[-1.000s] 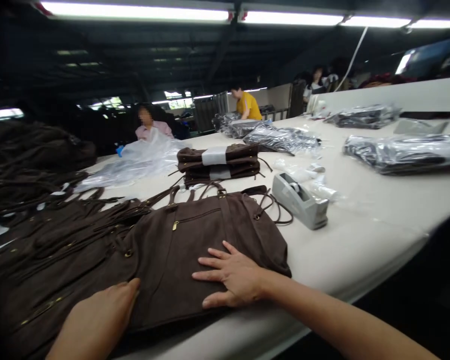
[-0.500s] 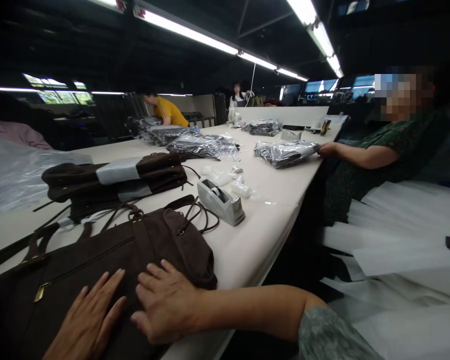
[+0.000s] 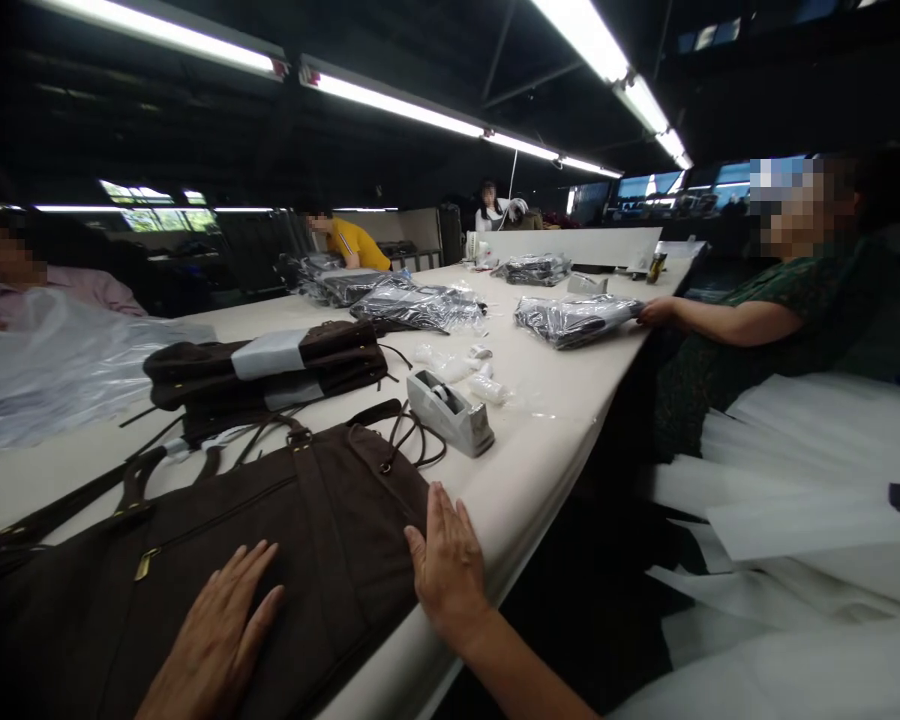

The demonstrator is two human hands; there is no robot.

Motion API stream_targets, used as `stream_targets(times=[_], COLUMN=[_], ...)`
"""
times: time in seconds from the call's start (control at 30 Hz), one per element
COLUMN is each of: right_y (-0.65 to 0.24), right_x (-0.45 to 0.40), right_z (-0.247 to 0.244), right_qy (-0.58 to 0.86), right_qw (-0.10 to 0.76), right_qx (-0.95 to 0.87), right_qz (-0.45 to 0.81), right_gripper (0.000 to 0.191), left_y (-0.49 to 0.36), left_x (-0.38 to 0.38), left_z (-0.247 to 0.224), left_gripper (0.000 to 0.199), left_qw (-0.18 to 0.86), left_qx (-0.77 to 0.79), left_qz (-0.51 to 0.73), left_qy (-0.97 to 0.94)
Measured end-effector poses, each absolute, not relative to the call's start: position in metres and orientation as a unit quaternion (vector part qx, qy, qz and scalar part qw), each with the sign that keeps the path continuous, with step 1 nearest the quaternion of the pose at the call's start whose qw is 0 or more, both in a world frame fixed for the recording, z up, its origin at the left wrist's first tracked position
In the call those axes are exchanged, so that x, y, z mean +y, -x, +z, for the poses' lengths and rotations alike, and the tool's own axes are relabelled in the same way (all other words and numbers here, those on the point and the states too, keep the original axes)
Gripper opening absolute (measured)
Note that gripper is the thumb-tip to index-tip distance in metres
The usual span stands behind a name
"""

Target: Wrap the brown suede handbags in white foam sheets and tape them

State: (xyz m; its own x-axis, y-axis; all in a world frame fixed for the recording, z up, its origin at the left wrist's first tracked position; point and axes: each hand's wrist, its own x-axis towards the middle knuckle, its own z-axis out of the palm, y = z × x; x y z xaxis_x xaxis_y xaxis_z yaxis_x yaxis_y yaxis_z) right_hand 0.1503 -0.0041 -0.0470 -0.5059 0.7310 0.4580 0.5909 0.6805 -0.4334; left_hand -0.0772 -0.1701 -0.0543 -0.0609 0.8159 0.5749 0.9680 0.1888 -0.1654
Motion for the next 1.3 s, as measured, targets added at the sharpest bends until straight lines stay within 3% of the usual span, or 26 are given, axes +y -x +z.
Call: stream_targets(times=[0.2,0.4,0.53,0.7,0.83,1.03,1.1,1.2,1.3], right_y=[-0.156,-0.155,-0.149,-0.133,-0.121,-0.115,-0.116,-0.120,-0.123], right_x=[-0.003,-0.011,-0.011,0.004,0.008,-0.001,0.000,0.010,0.026], right_z=[-0.036,-0.021,-0.007,0.011,0.014,0.005,0.005,0.005,0.002], right_qy=[0.404,0.402,0.382,0.407,0.428,0.395,0.397,0.391,0.351], right_qw=[0.260,0.307,0.288,0.190,0.142,0.188,0.247,0.312,0.288], right_qx=[-0.858,-0.847,-0.866,-0.884,-0.886,-0.896,-0.874,-0.791,-0.654], right_qz=[0.179,0.164,0.144,0.126,0.104,0.075,0.134,0.351,0.605], right_gripper=[0.050,0.030,0.011,0.025,0.032,0.008,0.012,0.016,0.022], left_y=[0.068,0.056,0.050,0.058,0.043,0.027,0.032,0.036,0.033], left_x=[-0.187,-0.183,-0.164,-0.093,-0.045,-0.046,-0.048,-0.046,-0.040], left_z=[-0.062,-0.035,0.011,0.043,0.022,-0.020,-0.022,-0.016,-0.007], left_gripper=[0.058,0.046,0.032,0.008,0.029,0.050,0.056,0.063,0.068], left_qw=[0.187,0.166,-0.008,-0.213,-0.212,-0.219,-0.237,-0.269,-0.294], left_qx=[-0.781,-0.772,-0.805,-0.812,-0.778,-0.717,-0.704,-0.686,-0.690], left_qz=[-0.147,-0.165,-0.112,-0.180,-0.350,-0.546,-0.579,-0.598,-0.581], left_qy=[0.578,0.590,0.583,0.513,0.476,0.374,0.337,0.315,0.317])
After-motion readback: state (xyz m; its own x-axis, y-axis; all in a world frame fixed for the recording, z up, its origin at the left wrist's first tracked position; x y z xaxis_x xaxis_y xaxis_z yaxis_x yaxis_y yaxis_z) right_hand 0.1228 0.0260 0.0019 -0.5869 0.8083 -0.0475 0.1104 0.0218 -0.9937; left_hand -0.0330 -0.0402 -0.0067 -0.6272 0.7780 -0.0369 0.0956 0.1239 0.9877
